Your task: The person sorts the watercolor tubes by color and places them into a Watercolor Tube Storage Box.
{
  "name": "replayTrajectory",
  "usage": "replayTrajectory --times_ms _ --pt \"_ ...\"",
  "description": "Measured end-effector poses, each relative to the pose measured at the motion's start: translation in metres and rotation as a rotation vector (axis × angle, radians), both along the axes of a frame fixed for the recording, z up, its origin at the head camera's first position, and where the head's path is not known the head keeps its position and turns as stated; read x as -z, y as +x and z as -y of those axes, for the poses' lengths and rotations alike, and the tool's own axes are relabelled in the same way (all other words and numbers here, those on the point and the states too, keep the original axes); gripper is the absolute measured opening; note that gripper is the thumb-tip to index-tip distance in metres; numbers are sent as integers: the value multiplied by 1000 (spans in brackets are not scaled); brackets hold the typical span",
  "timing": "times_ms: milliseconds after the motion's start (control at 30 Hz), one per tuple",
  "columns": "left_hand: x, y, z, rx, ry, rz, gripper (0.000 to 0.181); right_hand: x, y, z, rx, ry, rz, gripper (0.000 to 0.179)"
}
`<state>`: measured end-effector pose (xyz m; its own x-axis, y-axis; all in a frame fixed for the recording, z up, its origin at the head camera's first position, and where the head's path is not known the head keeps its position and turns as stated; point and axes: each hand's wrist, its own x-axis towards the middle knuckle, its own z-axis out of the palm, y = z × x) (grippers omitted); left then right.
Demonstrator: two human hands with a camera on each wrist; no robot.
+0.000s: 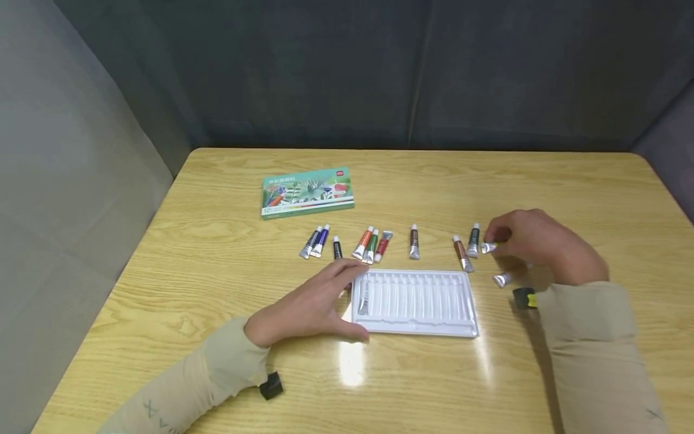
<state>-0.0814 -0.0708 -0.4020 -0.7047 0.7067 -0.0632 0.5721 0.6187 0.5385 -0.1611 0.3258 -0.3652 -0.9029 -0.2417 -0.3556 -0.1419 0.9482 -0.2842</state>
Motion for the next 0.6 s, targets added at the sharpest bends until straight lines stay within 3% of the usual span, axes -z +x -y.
replayTrajectory --times_ms 600 --pt "0 1 0 -9 7 14 115 3 -1 -3 -32 43 -40 17"
